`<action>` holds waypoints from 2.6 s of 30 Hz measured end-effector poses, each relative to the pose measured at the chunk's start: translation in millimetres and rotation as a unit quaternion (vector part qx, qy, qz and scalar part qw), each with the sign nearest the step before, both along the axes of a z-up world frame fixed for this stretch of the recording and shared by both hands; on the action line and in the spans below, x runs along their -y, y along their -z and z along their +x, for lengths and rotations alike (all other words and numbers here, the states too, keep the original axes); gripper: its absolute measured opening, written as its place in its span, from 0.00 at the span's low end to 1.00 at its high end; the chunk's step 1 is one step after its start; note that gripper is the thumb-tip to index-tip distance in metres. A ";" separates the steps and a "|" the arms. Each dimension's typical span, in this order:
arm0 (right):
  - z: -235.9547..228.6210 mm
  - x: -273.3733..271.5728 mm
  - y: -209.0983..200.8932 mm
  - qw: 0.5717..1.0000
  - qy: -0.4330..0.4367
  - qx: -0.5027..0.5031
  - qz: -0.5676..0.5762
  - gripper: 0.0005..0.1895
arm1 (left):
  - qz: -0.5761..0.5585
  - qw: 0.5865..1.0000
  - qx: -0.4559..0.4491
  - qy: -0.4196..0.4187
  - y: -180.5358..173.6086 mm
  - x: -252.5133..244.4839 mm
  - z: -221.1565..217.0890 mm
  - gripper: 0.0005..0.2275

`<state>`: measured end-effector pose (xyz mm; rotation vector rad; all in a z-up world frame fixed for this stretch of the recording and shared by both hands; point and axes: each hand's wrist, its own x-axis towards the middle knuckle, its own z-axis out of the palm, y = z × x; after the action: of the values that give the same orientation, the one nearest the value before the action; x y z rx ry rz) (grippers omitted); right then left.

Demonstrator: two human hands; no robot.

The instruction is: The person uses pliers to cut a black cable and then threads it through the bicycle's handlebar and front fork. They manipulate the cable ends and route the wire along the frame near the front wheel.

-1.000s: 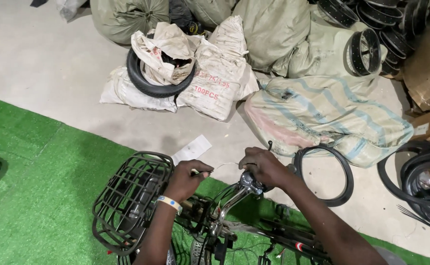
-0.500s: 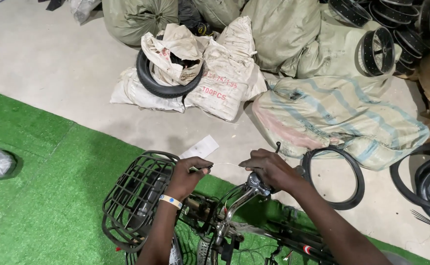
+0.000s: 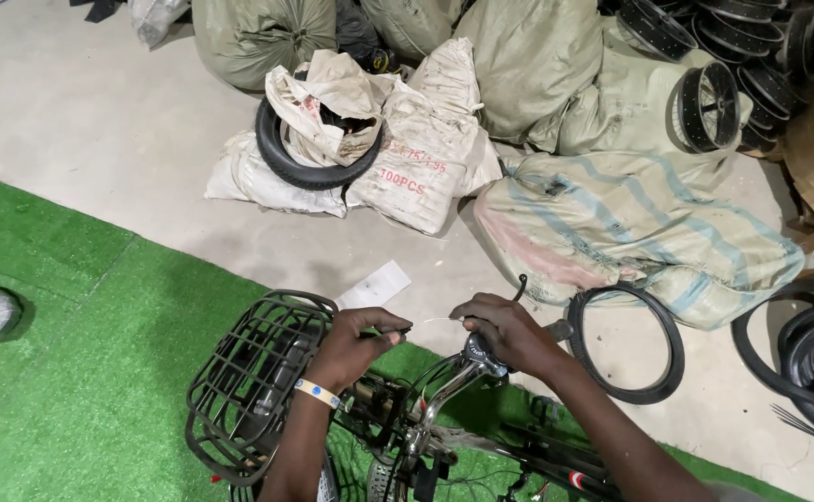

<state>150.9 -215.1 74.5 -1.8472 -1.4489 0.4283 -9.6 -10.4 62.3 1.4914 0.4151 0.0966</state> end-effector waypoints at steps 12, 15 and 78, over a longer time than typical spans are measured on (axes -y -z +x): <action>-16.6 -12.4 21.0 0.996 0.034 0.029 0.083 0.13 | 0.017 1.000 0.000 0.007 -4.1 1.3 -3.0 0.10; -20.3 -13.3 19.5 0.995 0.041 0.049 0.082 0.11 | 0.047 0.999 0.000 0.005 -0.3 4.3 -1.4 0.09; -16.7 15.0 40.7 0.931 0.358 -0.011 0.067 0.04 | -0.360 0.906 -0.221 0.013 45.7 67.7 72.0 0.14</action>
<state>134.2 -230.1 33.8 -2.0837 -0.6785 -0.0172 62.5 -78.1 16.6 0.7699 0.7061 -0.3915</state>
